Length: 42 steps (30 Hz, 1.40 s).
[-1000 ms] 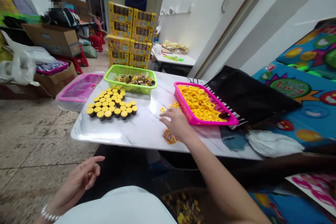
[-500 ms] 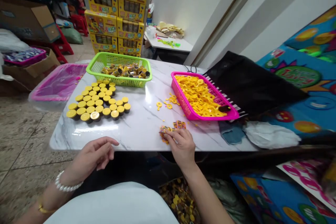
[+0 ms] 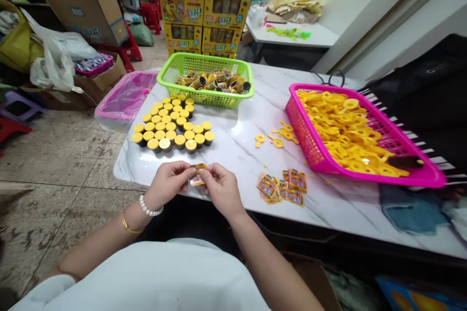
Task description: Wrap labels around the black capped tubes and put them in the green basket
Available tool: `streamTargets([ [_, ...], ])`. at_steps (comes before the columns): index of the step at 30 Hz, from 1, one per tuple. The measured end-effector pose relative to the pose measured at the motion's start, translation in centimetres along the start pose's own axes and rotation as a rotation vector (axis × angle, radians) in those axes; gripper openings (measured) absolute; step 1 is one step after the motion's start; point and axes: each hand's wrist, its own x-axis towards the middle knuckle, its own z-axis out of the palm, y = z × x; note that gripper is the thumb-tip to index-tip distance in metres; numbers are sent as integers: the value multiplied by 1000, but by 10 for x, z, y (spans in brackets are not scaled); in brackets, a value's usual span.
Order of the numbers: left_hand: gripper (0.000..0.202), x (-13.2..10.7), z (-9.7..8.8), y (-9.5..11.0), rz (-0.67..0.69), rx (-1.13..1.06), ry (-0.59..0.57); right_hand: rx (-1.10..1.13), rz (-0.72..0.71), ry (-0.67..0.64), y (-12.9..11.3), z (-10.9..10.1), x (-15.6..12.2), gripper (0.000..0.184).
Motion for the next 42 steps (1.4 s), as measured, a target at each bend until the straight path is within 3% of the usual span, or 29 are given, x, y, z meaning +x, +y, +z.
streamTargets([
  [2,32,-4,0,-2,52,-4,82,3,25,56,1,4,3,43],
  [6,29,-12,2,-5,107,-31,188,-109,-85,184,7,10,2,45],
  [14,41,-1,4,-3,-11,-81,141,-356,-362,159,10,5,-10,37],
  [17,34,3,3,1,-23,-58,71,-407,-419,114,2,1,-11,35],
  [20,31,3,2,2,-42,-62,83,-451,-421,103,0,-6,-5,37],
  [23,29,2,0,1,-48,-58,116,-633,-412,208,7,-21,10,35],
  [27,23,-2,-3,0,5,51,144,-900,-459,434,12,-35,19,17],
  [29,20,-3,-3,1,55,123,180,-811,-494,451,9,-33,13,27],
  [33,15,-6,0,5,141,183,193,-434,-357,123,-2,-11,-6,25],
  [35,17,-9,2,6,137,157,187,-329,-263,47,-3,0,-12,30],
  [38,22,-16,2,7,130,74,237,-296,-245,137,1,9,-14,44],
  [42,25,-30,0,6,186,57,296,-292,-275,199,7,14,-12,47],
])
